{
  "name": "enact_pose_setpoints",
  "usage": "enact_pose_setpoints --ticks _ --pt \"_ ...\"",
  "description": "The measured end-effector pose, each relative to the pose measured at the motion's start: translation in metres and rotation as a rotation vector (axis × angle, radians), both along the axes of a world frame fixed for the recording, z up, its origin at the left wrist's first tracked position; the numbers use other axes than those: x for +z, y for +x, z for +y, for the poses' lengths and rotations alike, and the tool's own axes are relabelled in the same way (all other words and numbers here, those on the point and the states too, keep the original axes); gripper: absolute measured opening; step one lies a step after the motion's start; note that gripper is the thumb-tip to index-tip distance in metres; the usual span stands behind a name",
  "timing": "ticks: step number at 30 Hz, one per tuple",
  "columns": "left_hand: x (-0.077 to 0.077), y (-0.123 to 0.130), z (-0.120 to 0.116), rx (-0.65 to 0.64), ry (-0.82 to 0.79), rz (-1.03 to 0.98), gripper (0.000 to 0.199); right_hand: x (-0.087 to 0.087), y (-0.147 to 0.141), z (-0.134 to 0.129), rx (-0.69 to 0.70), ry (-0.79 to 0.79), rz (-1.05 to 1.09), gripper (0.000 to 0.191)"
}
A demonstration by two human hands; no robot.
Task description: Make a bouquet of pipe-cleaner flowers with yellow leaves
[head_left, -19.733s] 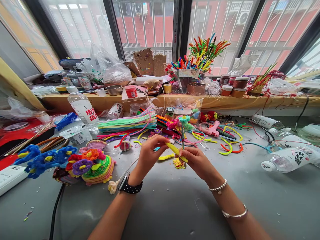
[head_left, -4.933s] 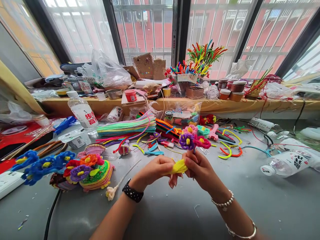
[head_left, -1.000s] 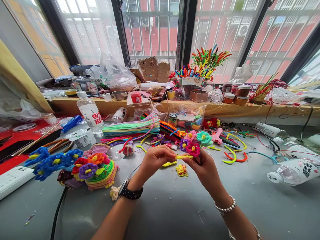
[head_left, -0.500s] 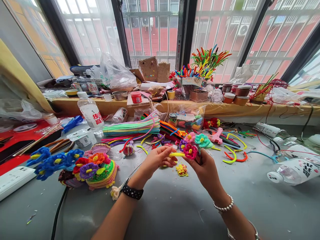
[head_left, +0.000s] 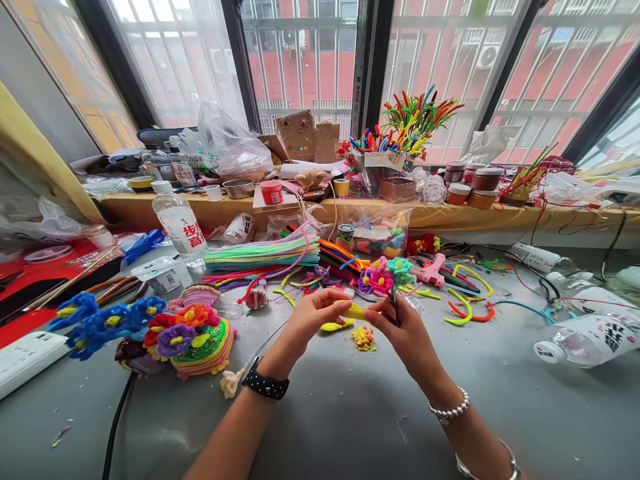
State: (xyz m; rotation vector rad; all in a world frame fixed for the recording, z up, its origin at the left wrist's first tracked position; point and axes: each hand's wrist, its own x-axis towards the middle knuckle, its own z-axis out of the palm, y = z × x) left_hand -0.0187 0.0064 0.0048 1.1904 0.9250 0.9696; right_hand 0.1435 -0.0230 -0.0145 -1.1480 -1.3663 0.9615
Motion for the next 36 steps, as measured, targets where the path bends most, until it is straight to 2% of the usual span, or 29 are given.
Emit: enact_pose_setpoints --ticks 3,7,15,21,29,31,34,36 --pt "-0.0007 0.0014 -0.0008 0.011 -0.055 -0.076 0.030 0.0004 -0.0009 0.0004 0.023 -0.017 0.013 0.032" --pt "0.0001 0.0027 -0.0016 0.070 -0.050 -0.111 0.029 0.0020 -0.0016 0.0005 0.085 -0.063 0.029 0.025" --pt "0.0008 0.0017 -0.0014 0.043 -0.096 -0.164 0.033 0.0024 -0.0006 -0.0023 0.238 -0.136 0.098 0.029" --pt "0.0012 0.0019 -0.0015 0.004 -0.153 -0.227 0.035 0.0034 -0.0006 -0.0034 0.237 -0.106 0.119 0.033" --pt "0.0015 0.0037 -0.0020 0.104 -0.096 -0.201 0.029 0.0031 -0.0009 -0.0022 0.180 -0.106 0.086 0.027" --pt "0.0002 0.0034 -0.0021 0.068 -0.076 -0.202 0.030 0.0031 -0.0010 -0.0020 0.181 -0.105 0.108 0.029" --pt "-0.0028 0.0037 -0.0031 -0.074 -0.036 -0.174 0.036 0.0031 -0.0012 -0.0022 0.194 -0.100 0.142 0.031" --pt "-0.0043 0.0048 -0.0042 -0.153 -0.008 -0.131 0.033 0.0030 -0.0018 -0.0025 0.213 -0.107 0.147 0.031"
